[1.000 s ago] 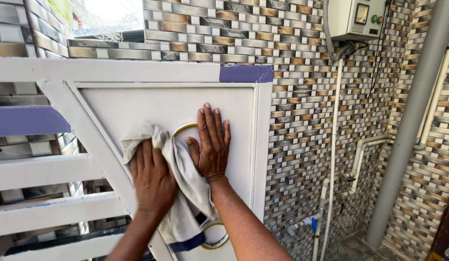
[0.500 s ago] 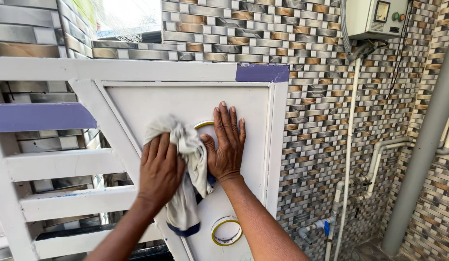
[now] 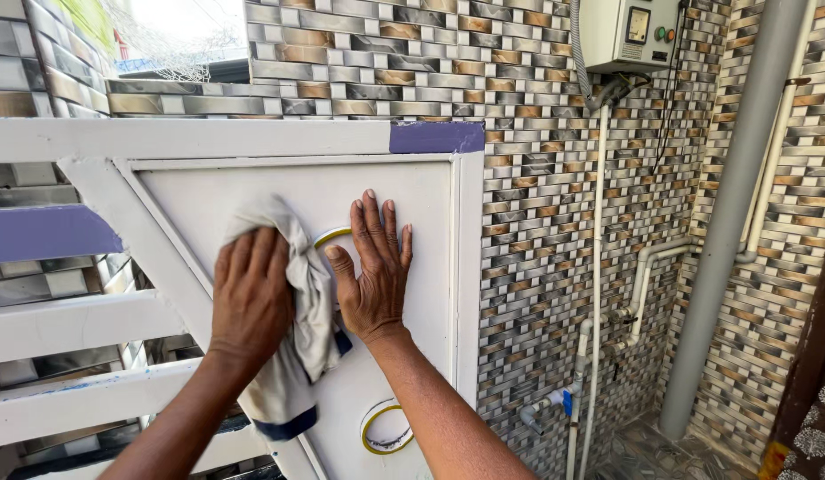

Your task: The person wipes a metal gate with a cloth, cleaning the flat panels and around decorative rings.

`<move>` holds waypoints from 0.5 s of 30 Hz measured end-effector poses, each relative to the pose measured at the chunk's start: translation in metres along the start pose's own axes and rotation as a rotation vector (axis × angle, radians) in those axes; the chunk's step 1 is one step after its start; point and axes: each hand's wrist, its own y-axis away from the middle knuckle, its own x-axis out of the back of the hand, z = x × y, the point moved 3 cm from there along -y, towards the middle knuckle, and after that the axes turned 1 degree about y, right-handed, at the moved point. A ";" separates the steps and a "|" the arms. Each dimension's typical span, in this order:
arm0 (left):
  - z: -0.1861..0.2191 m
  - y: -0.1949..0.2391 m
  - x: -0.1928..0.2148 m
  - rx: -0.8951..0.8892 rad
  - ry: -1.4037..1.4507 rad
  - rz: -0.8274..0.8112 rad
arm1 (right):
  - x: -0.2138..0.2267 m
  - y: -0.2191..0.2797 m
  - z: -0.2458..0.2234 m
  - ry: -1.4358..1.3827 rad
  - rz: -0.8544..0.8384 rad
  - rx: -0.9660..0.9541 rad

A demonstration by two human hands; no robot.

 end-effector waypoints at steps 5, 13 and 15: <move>-0.028 -0.006 0.023 0.037 0.320 -0.081 | 0.015 0.014 -0.039 -0.039 -0.020 0.073; -0.006 -0.010 -0.028 0.890 1.980 -0.241 | 0.019 0.024 -0.074 -0.417 0.073 -0.268; -0.026 -0.023 -0.021 0.652 1.727 -0.407 | 0.034 0.017 -0.058 -0.485 0.191 -0.078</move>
